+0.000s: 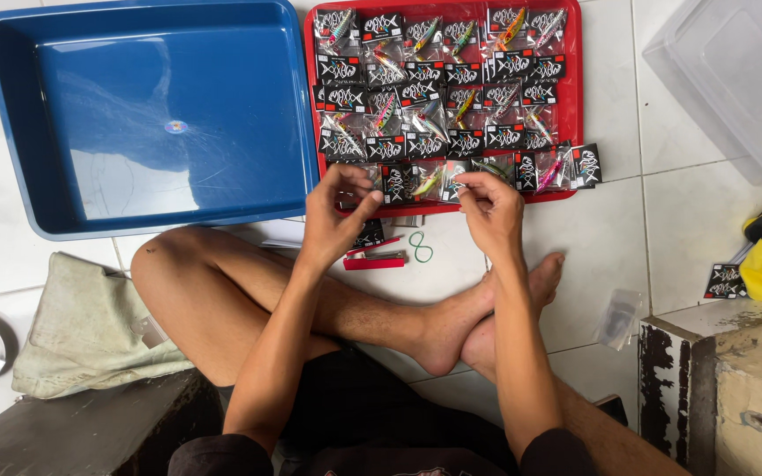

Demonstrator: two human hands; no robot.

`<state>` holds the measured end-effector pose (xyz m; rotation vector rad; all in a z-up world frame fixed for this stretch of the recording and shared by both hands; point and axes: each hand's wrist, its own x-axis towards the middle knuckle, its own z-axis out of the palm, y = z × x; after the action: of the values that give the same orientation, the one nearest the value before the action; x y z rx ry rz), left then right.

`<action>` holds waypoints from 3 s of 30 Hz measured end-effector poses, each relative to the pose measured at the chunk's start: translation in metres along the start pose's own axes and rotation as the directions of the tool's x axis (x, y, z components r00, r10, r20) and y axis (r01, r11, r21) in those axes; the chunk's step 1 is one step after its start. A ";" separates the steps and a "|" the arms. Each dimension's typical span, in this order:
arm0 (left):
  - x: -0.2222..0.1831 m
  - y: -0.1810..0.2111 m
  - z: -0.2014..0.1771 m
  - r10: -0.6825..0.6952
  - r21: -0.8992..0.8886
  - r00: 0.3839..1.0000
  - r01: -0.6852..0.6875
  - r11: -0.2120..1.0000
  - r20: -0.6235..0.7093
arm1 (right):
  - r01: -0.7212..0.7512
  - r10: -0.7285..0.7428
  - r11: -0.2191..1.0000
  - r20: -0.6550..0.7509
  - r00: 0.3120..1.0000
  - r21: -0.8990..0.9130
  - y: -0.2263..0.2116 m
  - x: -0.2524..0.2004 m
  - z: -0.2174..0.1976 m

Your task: The person organizes fishing lures in plastic packaging by moving them between a blue tray and a red tray on the floor.

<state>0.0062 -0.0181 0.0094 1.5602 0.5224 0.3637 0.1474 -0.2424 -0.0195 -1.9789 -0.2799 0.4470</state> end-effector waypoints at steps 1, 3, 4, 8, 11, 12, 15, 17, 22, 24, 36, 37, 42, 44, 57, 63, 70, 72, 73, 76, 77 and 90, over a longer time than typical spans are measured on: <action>0.000 0.004 0.003 0.000 0.000 1.000 0.000 1.000 -0.001 | 0.000 0.000 1.000 0.001 1.000 0.000 -0.005 -0.001 -0.003; -0.002 0.010 0.010 0.011 0.047 0.998 -0.013 0.999 0.056 | 0.022 -0.033 0.993 0.089 0.996 0.120 -0.016 -0.004 -0.011; -0.003 0.004 0.012 0.009 0.045 0.998 -0.011 0.999 0.055 | 0.021 -0.032 0.993 0.091 0.995 0.117 -0.027 -0.007 -0.013; -0.005 -0.005 0.020 0.023 0.094 0.993 -0.034 0.995 0.114 | 0.255 -0.252 0.967 0.106 0.962 -0.017 -0.064 -0.014 -0.022; -0.004 -0.001 0.018 0.031 0.080 0.993 -0.040 0.996 0.115 | 0.384 -0.384 0.908 0.035 0.923 -0.165 -0.067 -0.011 -0.027; -0.004 0.000 0.016 0.034 0.075 0.994 -0.042 0.996 0.108 | 0.417 -0.427 0.880 0.007 0.904 -0.225 -0.066 -0.009 -0.029; -0.002 0.010 0.008 0.045 0.068 0.997 -0.050 0.996 0.070 | 0.396 -0.398 0.894 0.035 0.917 -0.208 -0.071 -0.006 -0.027; -0.001 0.008 0.005 0.047 0.056 0.998 -0.050 0.997 0.052 | 0.360 -0.361 0.912 0.030 0.932 -0.199 -0.051 -0.004 -0.024; 0.001 0.005 -0.001 0.066 0.038 0.998 -0.066 0.997 0.012 | 0.240 -0.256 0.946 -0.047 0.966 -0.217 0.001 0.005 -0.011; 0.000 0.005 -0.001 0.061 0.022 0.998 -0.061 0.998 0.007 | 0.198 -0.220 0.960 -0.098 0.971 -0.198 0.009 0.008 -0.006; 0.001 0.011 -0.001 0.022 0.043 0.999 -0.024 0.999 0.046 | 0.114 -0.143 0.968 -0.117 0.983 -0.224 0.018 0.020 0.007; 0.001 0.010 0.000 0.023 0.042 0.999 -0.025 0.999 0.048 | 0.114 -0.144 0.968 -0.119 0.982 -0.224 0.018 0.021 0.010; -0.001 0.010 0.003 0.004 0.060 0.997 -0.009 0.998 0.079 | 0.115 -0.162 0.940 -0.120 0.980 -0.322 0.011 0.019 0.022; -0.001 0.010 0.003 0.003 0.059 0.997 -0.007 0.998 0.080 | 0.105 -0.158 0.926 -0.119 0.980 -0.362 0.015 0.018 0.026; 0.002 0.006 -0.003 0.001 0.044 0.999 -0.004 0.999 0.054 | 0.113 -0.208 0.819 -0.108 0.972 -0.562 -0.033 0.004 0.020; 0.007 0.014 -0.027 0.065 0.082 0.994 -0.058 0.995 -0.087 | 0.347 -0.483 0.793 -0.170 0.859 -0.501 -0.083 0.069 -0.007; 0.013 0.022 -0.069 0.029 0.171 0.944 0.030 0.985 -0.330 | 0.449 -0.560 0.632 0.028 0.828 -0.631 -0.053 0.305 0.001; 0.020 0.017 -0.070 -0.028 0.147 0.907 0.099 0.984 -0.419 | 0.254 -0.397 0.703 -0.071 0.915 -0.664 -0.033 0.353 0.002; 0.024 0.015 -0.071 -0.027 0.156 0.911 0.100 0.983 -0.412 | 0.246 -0.390 0.710 -0.079 0.917 -0.659 -0.031 0.365 0.010; 0.040 0.003 -0.066 -0.050 0.148 0.901 0.125 0.981 -0.430 | 0.006 -0.158 0.850 -0.244 0.957 -0.527 -0.023 0.394 0.019; 0.043 -0.002 -0.066 -0.023 0.185 0.904 0.113 0.976 -0.428 | 0.058 -0.205 0.821 -0.198 0.958 -0.568 -0.018 0.399 0.021; 0.065 -0.019 -0.057 0.005 -0.021 0.874 -0.017 1.000 -0.486 | -0.042 0.040 0.998 -0.064 0.997 -0.044 -0.091 0.294 -0.046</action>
<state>0.0292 0.0648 -0.0119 1.4445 0.8947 0.7803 0.4323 -0.1271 0.0258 -2.0420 -0.2118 0.4070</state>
